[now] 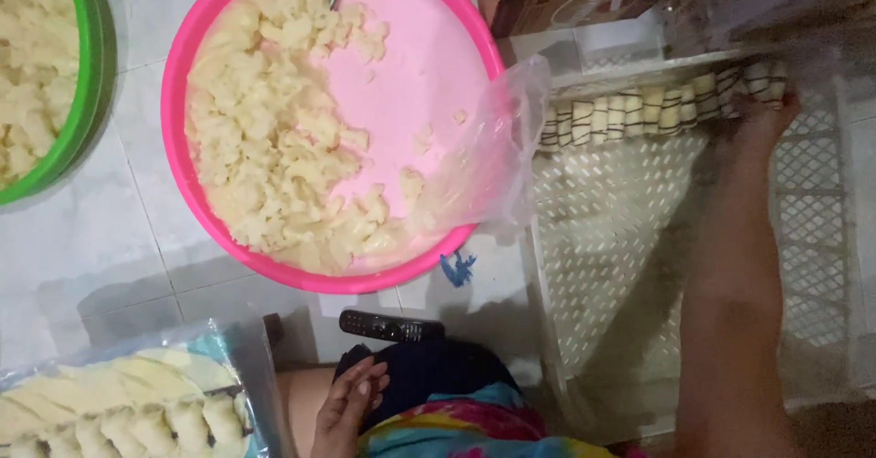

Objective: Rolling thin strips of dough with a filling into small cylindrical shapes on a flat surface.

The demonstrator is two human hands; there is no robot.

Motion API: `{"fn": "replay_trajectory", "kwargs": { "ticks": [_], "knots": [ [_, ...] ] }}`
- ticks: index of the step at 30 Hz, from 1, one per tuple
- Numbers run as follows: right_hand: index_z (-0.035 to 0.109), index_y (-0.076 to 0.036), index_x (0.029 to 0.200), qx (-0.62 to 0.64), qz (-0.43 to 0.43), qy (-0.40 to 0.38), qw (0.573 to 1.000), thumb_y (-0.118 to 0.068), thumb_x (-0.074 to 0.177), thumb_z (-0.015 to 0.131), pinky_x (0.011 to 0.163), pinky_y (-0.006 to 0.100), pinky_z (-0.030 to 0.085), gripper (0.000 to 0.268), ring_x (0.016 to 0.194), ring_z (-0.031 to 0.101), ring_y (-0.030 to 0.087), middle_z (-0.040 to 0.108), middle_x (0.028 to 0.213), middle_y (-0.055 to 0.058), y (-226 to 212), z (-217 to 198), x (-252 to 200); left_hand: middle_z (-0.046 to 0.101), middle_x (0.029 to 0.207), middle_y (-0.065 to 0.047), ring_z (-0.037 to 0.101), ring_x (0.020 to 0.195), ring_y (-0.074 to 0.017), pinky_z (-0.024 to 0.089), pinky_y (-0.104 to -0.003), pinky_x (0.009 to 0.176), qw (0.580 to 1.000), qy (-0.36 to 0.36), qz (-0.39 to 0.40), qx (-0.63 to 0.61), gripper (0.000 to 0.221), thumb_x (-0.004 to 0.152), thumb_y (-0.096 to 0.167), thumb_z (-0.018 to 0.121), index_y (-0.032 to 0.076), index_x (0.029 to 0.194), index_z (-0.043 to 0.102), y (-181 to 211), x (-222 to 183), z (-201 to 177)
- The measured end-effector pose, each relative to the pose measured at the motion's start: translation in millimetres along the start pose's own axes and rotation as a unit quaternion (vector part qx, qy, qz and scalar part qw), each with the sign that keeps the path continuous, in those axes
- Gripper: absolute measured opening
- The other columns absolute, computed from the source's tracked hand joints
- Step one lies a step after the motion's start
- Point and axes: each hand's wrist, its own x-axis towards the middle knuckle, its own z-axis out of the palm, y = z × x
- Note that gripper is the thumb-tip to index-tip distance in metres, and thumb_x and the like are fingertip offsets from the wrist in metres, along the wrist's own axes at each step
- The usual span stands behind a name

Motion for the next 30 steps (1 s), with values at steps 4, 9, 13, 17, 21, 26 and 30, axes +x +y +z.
{"fn": "replay_trajectory", "kwargs": {
  "ticks": [4,9,13,17,21,26,30],
  "knots": [
    [0.035,-0.012,0.153,-0.021,0.102,-0.017,0.994,0.012,0.085,0.063,0.094,0.034,0.063,0.077,0.112,0.068,0.022,0.059,0.137,0.013,-45.4,28.9,-49.9,0.073,0.135,-0.021,0.069,0.119,-0.0298,0.051,-0.04,0.099,0.999,-0.036,-0.025,0.018,0.048,0.099,0.013,0.051,-0.001,0.145,0.056,0.2,-2.6,3.3],
    [0.026,-0.01,0.163,0.131,0.167,0.064,0.975,0.013,0.085,0.06,0.086,0.044,0.07,0.088,0.103,0.07,0.032,0.057,0.139,0.025,-50.4,37.6,-62.7,0.072,0.135,-0.021,0.068,0.119,-0.0302,0.05,-0.04,0.1,0.999,-0.025,-0.045,0.002,0.05,0.099,0.015,0.052,-0.002,0.145,0.056,8.6,-7.1,11.4],
    [0.062,-0.004,0.123,0.12,0.124,0.039,0.984,0.006,0.095,0.056,0.074,0.03,0.057,0.03,0.084,0.067,0.02,0.069,0.106,0.009,-43.6,38.9,-54.5,0.071,0.137,-0.02,0.068,0.119,-0.029,0.05,-0.039,0.099,0.999,-0.047,-0.023,0.001,0.048,0.1,0.014,0.05,-0.001,0.145,0.055,-0.6,-0.5,4.0],
    [0.047,-0.01,0.144,0.073,0.064,0.097,0.991,0.016,0.085,0.062,0.093,0.037,0.065,0.066,0.109,0.072,0.027,0.065,0.134,0.017,-39.5,39.6,-48.8,0.07,0.137,-0.02,0.067,0.119,-0.0285,0.05,-0.039,0.1,0.998,-0.034,-0.05,0.0,0.049,0.1,0.017,0.049,-0.001,0.146,0.055,11.1,-5.4,14.3],
    [0.041,-0.02,0.138,-0.018,-0.05,0.009,0.999,0.019,0.09,0.059,0.095,0.043,0.061,0.064,0.114,0.069,0.031,0.059,0.141,0.018,11.3,-23.3,-0.3,0.071,0.136,-0.02,0.068,0.12,-0.0281,0.049,-0.037,0.099,0.998,-0.032,-0.058,0.009,0.049,0.1,0.017,0.051,-0.001,0.145,0.056,16.7,-11.6,18.9],
    [0.048,-0.021,0.137,-0.062,-0.052,0.071,0.994,0.023,0.089,0.044,0.08,0.04,0.057,0.065,0.082,0.069,0.021,0.072,0.108,0.011,18.5,-10.8,8.5,0.07,0.132,-0.026,0.066,0.112,-0.0318,0.049,-0.038,0.092,0.997,-0.034,-0.039,-0.064,0.046,0.099,0.006,0.053,-0.007,0.143,0.056,-7.1,0.4,16.0],
    [0.044,-0.014,0.134,-0.108,-0.066,0.019,0.992,0.022,0.088,0.06,0.099,0.043,0.06,0.06,0.118,0.067,0.029,0.057,0.137,0.015,9.2,1.0,4.0,0.072,0.13,-0.025,0.067,0.11,-0.0308,0.051,-0.037,0.089,0.997,-0.049,-0.022,-0.051,0.046,0.098,0.007,0.053,-0.008,0.142,0.057,-5.3,-1.8,17.6]
  ]
}}
